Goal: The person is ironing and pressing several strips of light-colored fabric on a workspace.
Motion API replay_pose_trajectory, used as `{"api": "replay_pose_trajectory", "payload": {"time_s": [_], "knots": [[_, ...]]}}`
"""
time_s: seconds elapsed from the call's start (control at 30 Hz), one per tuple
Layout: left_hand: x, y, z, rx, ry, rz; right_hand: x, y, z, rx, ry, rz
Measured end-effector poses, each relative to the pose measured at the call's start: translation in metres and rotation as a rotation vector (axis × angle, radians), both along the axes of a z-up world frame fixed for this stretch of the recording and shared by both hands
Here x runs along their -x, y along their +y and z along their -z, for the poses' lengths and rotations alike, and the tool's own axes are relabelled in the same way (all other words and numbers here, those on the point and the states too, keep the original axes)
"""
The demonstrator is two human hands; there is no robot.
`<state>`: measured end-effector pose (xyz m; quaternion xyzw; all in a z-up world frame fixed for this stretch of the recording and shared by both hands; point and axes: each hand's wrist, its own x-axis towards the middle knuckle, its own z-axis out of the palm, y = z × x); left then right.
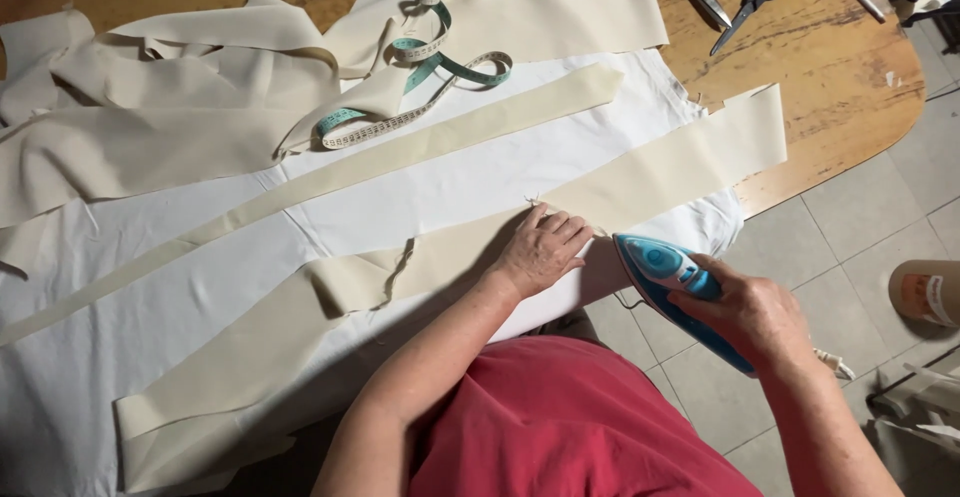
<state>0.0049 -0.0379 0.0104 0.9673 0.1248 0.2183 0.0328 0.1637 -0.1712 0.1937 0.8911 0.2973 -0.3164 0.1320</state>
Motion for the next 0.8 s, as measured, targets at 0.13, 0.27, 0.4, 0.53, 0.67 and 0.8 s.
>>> {"api": "replay_pose_trajectory", "payload": {"time_s": [0.13, 0.27, 0.4, 0.53, 0.67, 0.8], "knots": [[0.0, -0.006, 0.012, 0.01, 0.04, -0.019, 0.002, 0.006, 0.0, 0.027, -0.004, -0.062], [0.0, -0.008, 0.01, 0.005, 0.049, -0.031, -0.002, 0.008, 0.012, 0.02, -0.005, -0.147], [-0.002, -0.01, 0.02, 0.102, 0.041, -0.068, -0.014, 0.006, 0.026, -0.068, 0.012, -0.216], [0.007, -0.001, 0.009, 0.171, 0.006, -0.193, -0.022, 0.005, 0.033, -0.204, 0.04, -0.267], [0.03, 0.019, 0.024, 0.167, -0.089, -0.353, -0.021, 0.011, 0.037, -0.22, 0.048, -0.323], [0.061, 0.038, 0.021, 0.25, -0.134, -0.518, -0.012, 0.025, 0.031, -0.211, 0.078, -0.321]]}}
